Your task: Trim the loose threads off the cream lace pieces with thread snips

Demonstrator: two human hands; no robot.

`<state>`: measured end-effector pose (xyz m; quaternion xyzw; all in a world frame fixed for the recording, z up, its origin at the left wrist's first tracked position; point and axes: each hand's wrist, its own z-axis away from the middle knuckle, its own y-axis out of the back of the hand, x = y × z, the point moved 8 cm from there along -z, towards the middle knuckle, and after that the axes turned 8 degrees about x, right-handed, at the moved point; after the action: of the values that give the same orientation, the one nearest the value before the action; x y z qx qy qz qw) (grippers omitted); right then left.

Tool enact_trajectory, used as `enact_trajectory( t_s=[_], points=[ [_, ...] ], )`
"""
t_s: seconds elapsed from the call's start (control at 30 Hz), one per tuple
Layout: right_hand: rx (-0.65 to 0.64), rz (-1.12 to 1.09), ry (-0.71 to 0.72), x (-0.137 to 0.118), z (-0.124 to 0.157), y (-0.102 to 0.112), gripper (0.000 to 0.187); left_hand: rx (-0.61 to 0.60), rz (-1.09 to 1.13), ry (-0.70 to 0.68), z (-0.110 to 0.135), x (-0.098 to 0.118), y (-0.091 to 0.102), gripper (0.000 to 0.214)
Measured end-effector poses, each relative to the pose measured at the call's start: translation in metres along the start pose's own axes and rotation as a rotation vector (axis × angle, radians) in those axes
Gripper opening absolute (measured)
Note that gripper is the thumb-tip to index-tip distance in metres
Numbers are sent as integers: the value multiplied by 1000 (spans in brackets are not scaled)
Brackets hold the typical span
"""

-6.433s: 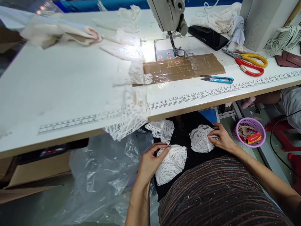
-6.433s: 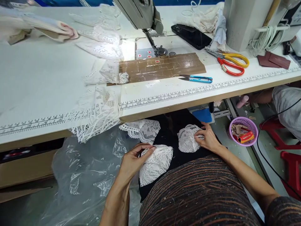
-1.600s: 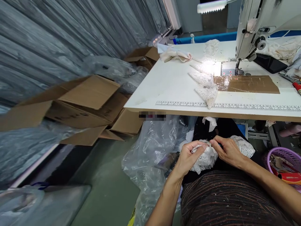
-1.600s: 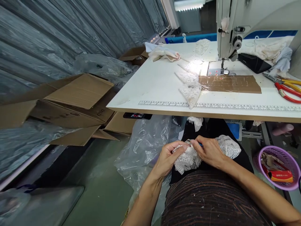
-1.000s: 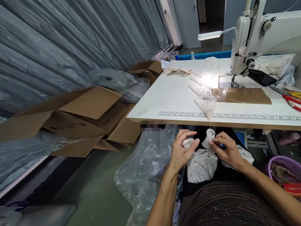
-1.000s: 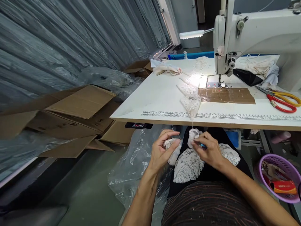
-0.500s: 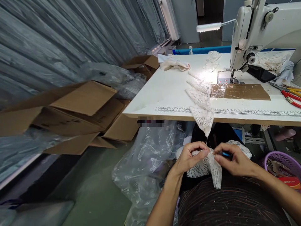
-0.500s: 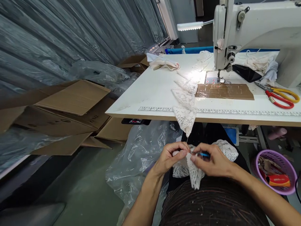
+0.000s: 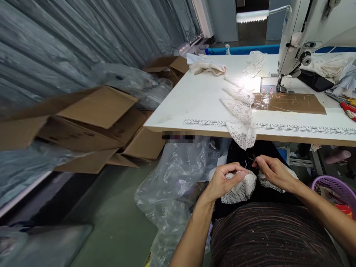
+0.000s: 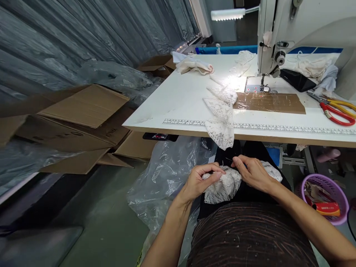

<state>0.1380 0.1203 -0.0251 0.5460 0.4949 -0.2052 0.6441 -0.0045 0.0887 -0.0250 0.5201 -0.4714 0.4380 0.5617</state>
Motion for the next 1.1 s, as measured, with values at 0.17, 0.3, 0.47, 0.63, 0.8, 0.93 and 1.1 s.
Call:
enact_trajectory(
  t_s=[0.17, 0.3, 0.47, 0.63, 0.8, 0.93, 1.1],
  points=[
    [-68, 85, 43, -5, 14, -7, 50, -8, 11, 38, -2, -4, -3, 29],
    [-66, 133, 70, -10, 11, -12, 37, -23, 12, 33, -2, -5, -6, 28],
    [-45, -121, -38, 0, 7, -15, 41, -24, 60, 71, -2, -12, -7, 28],
    [-220, -452, -164, 9, 10, -30, 55, 14, 121, 130, -3, -34, -2, 33],
    [-131, -476, -253, 28, 3, -3, 49, 78, -109, 123, 1, -61, 17, 57],
    [2, -215, -135, 38, -5, 28, 32, 142, -414, 98, 7, -64, 31, 36],
    [110, -160, -196, 51, -10, 39, 29, 77, -301, 154, 11, -45, 19, 27]
  ],
)
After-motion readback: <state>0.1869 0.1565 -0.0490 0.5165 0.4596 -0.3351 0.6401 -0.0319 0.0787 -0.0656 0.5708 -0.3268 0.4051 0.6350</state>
